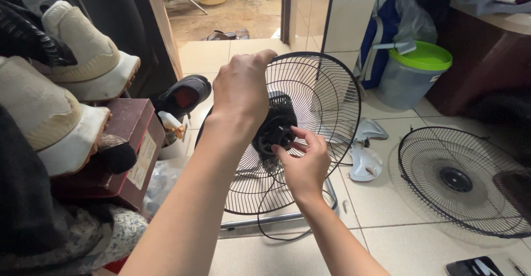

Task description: The person assembles a standing electric fan by hand. They attach the front wire cage to the motor housing, secure it with a plastic nut, and then install the fan blades onto the central hub.

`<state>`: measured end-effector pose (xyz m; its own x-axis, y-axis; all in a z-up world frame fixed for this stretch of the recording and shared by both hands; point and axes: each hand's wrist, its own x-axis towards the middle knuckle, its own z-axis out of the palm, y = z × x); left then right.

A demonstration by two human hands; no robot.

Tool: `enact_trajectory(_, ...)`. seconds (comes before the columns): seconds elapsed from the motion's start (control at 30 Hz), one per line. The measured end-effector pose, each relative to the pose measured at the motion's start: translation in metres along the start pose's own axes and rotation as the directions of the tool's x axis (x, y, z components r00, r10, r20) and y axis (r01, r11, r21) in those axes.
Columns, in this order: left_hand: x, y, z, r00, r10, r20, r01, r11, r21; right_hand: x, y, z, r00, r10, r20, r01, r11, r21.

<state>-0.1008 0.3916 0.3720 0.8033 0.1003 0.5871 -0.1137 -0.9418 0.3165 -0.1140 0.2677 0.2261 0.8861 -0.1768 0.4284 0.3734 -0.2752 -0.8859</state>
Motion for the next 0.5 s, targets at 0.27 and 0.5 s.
enact_trajectory(0.27, 0.001, 0.001, -0.002, 1.000, -0.015, -0.004, 0.015, 1.000, 0.010, 0.006, -0.002, 0.000, 0.943, -0.325, 0.070, 0.332, 0.933, -0.139)
enact_trajectory(0.5, 0.003, -0.004, 0.002, 0.999, 0.017, -0.041, -0.016, 1.000, 0.020, 0.016, 0.005, 0.002, 0.959, -0.279, 0.050, 0.283, 0.951, -0.121)
